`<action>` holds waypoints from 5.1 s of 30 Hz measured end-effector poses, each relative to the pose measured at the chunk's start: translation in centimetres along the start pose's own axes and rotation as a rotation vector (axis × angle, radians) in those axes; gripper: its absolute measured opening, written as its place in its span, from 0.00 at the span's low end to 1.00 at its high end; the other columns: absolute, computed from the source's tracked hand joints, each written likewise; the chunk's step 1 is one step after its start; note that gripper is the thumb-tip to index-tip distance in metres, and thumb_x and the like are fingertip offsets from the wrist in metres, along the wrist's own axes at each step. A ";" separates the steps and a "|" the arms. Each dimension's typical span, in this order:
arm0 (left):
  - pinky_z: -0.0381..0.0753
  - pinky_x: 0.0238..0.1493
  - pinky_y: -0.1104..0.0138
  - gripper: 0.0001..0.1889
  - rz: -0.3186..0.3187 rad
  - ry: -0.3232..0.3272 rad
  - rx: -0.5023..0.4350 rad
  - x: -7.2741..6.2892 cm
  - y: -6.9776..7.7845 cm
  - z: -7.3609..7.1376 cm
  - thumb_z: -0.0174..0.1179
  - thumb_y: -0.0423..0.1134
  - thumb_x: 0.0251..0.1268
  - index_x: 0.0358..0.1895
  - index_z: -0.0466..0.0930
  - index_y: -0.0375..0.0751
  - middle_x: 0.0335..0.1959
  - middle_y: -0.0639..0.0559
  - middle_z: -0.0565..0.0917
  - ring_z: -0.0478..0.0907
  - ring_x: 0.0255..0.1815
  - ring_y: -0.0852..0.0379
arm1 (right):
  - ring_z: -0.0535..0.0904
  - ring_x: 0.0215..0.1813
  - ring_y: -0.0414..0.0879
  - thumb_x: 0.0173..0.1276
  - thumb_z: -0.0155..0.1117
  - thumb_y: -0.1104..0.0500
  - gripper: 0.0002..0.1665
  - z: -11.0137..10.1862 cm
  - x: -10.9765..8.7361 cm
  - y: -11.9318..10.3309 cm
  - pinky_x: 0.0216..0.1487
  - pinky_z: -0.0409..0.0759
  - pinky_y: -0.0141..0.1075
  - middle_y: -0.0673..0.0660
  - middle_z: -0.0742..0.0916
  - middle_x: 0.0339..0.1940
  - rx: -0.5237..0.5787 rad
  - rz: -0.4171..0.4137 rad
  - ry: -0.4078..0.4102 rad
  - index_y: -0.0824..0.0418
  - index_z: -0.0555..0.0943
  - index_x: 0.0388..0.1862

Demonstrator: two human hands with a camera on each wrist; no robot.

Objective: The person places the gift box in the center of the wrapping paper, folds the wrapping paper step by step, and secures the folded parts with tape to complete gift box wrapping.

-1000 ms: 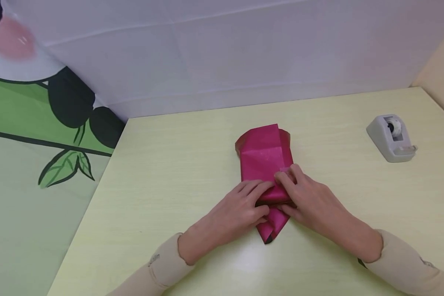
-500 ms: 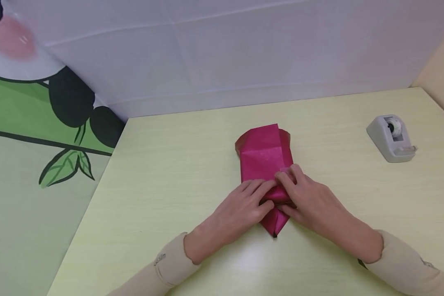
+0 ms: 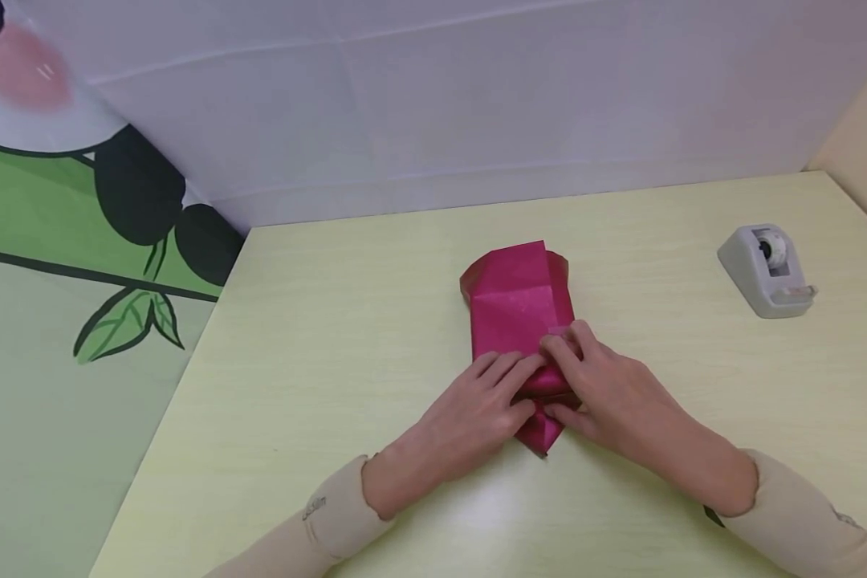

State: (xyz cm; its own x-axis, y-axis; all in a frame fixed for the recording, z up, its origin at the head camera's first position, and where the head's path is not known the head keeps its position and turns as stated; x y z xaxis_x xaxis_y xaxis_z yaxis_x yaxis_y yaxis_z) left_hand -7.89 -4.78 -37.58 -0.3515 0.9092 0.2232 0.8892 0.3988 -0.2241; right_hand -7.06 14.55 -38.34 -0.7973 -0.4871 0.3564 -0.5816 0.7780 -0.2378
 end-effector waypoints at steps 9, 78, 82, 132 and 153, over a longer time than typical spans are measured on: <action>0.71 0.68 0.61 0.06 -0.034 -0.049 0.035 -0.1 0.5 0.0 0.63 0.42 0.68 0.44 0.86 0.48 0.69 0.42 0.74 0.72 0.65 0.48 | 0.73 0.26 0.39 0.49 0.88 0.54 0.43 -0.5 -0.2 0.3 0.23 0.76 0.29 0.60 0.77 0.52 0.071 0.001 -0.007 0.63 0.74 0.60; 0.72 0.32 0.74 0.08 0.007 -0.187 0.331 0.7 4.5 0.9 0.60 0.40 0.76 0.42 0.89 0.51 0.36 0.60 0.83 0.74 0.30 0.63 | 0.73 0.29 0.44 0.49 0.88 0.54 0.42 0.6 0.0 0.6 0.25 0.79 0.33 0.61 0.74 0.45 0.058 0.041 0.010 0.62 0.71 0.56; 0.71 0.31 0.73 0.07 -0.019 -0.159 0.318 0.7 4.3 0.9 0.60 0.39 0.75 0.41 0.88 0.51 0.35 0.59 0.81 0.73 0.30 0.62 | 0.72 0.27 0.43 0.50 0.88 0.55 0.41 0.5 -0.1 0.6 0.24 0.76 0.32 0.61 0.74 0.44 0.057 0.040 0.009 0.62 0.72 0.55; 0.73 0.42 0.62 0.01 -0.064 0.087 0.074 0.9 1.0 0.0 0.64 0.34 0.66 0.36 0.83 0.44 0.32 0.53 0.86 0.73 0.37 0.54 | 0.70 0.26 0.41 0.48 0.88 0.57 0.44 0.1 -0.1 1.2 0.23 0.75 0.31 0.60 0.74 0.47 0.047 -0.042 -0.023 0.67 0.70 0.57; 0.72 0.27 0.71 0.11 -0.150 0.131 0.058 1.1 0.1 -0.3 0.66 0.40 0.69 0.46 0.76 0.40 0.31 0.50 0.77 0.73 0.29 0.58 | 0.69 0.27 0.41 0.51 0.87 0.58 0.40 0.4 -0.1 1.3 0.23 0.76 0.30 0.59 0.73 0.43 0.041 -0.066 0.041 0.66 0.71 0.55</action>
State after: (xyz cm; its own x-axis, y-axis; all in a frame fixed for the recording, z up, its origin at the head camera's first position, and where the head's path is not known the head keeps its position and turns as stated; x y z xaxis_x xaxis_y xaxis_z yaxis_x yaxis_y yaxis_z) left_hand -8.11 -3.80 -37.07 -0.4348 0.8171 0.3787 0.8100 0.5385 -0.2320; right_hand -7.81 15.48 -39.07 -0.7504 -0.5190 0.4093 -0.6391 0.7278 -0.2488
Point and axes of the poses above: each hand's wrist, its own x-axis towards the middle knuckle, its own z-axis out of the palm, y = z × x, the point moved 2 cm from there along x, towards the middle knuckle
